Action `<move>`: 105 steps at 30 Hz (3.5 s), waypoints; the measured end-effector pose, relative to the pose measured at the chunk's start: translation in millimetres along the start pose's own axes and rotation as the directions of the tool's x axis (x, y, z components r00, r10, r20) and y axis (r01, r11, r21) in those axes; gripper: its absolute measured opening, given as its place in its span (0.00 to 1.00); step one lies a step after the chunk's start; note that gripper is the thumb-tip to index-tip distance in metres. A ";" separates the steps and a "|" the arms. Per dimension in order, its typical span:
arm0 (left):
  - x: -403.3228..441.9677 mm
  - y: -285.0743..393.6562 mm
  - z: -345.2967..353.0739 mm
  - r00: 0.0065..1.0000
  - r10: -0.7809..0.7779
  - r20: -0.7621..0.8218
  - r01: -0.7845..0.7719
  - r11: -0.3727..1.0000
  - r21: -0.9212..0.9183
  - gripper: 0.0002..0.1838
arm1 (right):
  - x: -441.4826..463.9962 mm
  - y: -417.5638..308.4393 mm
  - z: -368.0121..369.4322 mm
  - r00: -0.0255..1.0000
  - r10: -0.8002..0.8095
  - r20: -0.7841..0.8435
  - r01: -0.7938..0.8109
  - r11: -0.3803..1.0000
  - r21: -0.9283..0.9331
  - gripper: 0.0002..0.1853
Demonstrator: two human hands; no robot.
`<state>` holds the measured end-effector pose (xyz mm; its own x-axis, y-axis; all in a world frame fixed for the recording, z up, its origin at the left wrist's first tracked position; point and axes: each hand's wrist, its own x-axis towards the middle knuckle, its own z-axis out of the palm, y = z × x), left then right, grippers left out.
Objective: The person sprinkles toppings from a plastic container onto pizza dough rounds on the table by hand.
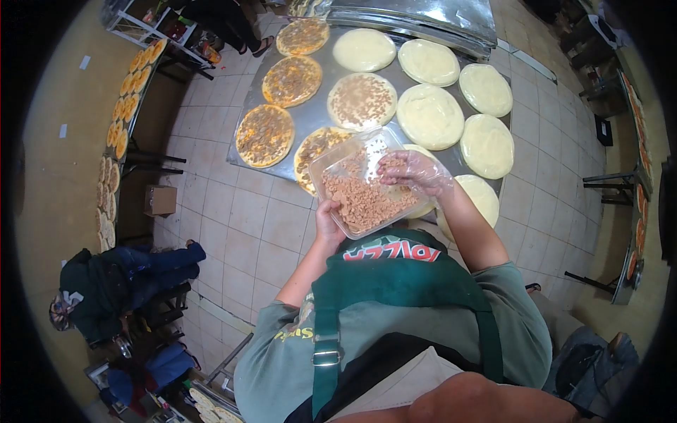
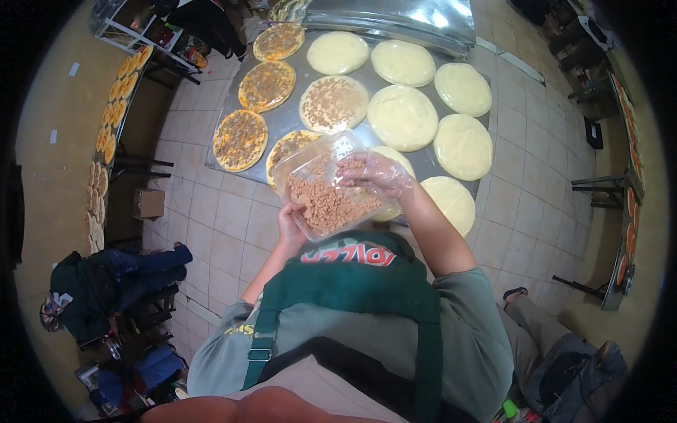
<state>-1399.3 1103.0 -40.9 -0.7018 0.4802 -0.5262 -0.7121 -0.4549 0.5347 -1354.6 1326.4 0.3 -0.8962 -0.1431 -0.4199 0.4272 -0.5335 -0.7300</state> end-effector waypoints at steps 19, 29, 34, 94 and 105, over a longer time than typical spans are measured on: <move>-90.5 -31.8 -21.5 0.871 0.278 -0.406 -0.326 0.944 -0.051 0.39 | 127.7 -61.4 -183.8 0.970 0.151 -0.193 -0.238 0.400 -0.885 0.14; -93.6 -29.5 -18.8 0.866 0.240 -0.439 -0.300 0.951 -0.073 0.39 | 153.8 -100.9 -224.9 0.974 -0.099 -0.204 -0.192 0.119 -0.974 0.10; -88.1 -24.2 -15.4 0.871 0.245 -0.426 -0.298 0.953 -0.062 0.39 | 122.5 -79.5 -274.4 0.922 -0.079 -0.379 -0.252 0.621 -0.742 0.12; -48.4 30.2 -42.3 0.997 0.028 0.071 -0.021 0.995 -0.100 0.37 | 24.3 55.2 87.5 0.992 0.085 0.095 0.111 -0.221 -0.969 0.20; -33.6 42.4 -48.3 0.988 -0.056 0.143 0.063 0.997 -0.042 0.37 | 2.2 55.3 90.2 0.959 0.220 0.181 0.139 0.195 -0.971 0.31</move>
<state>-1406.7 1031.3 -32.5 -0.6509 0.6076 -0.4552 -0.7549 -0.4547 0.4726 -1343.7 1221.4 7.7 -0.7868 -0.4055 -0.4654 0.0749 0.6857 -0.7241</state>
